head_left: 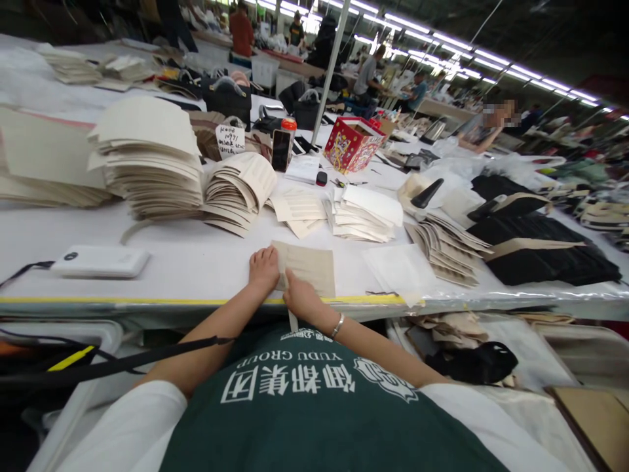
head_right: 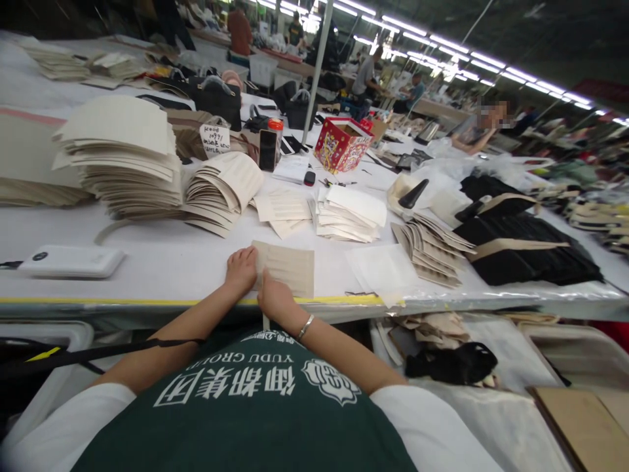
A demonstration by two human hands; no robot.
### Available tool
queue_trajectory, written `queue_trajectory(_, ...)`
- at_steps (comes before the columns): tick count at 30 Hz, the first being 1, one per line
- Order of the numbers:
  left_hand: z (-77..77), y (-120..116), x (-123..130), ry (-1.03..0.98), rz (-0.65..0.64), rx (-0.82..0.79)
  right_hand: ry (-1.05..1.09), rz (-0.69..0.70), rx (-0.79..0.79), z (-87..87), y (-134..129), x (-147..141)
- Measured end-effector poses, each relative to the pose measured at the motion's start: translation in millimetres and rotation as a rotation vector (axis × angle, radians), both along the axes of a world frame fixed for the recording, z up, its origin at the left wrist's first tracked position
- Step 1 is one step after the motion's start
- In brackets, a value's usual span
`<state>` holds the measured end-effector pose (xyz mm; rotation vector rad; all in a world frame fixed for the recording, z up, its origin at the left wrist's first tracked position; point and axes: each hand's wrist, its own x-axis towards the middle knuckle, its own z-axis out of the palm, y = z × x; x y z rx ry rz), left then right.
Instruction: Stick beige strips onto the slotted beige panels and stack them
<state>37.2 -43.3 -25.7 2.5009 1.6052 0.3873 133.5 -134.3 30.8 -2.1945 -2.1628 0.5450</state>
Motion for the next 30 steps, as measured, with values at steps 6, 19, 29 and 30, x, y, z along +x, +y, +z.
queue_trajectory(6,3.0,12.6,-8.6,0.070,-0.060,0.004,0.033,0.083,-0.024,0.4,-25.8,1.4)
queue_trajectory(19,12.4,10.4,-31.3,0.217,-0.215,0.007,0.115,0.156,0.040,-7.5,-12.2,-12.9)
queue_trajectory(29,36.0,-24.1,74.0,0.166,-0.328,-0.043,0.204,-0.434,0.314,0.1,-47.4,137.0)
queue_trajectory(30,32.0,-32.1,87.1,0.171,-0.396,-0.080,0.198,-0.448,0.314,-1.8,-51.4,146.9)
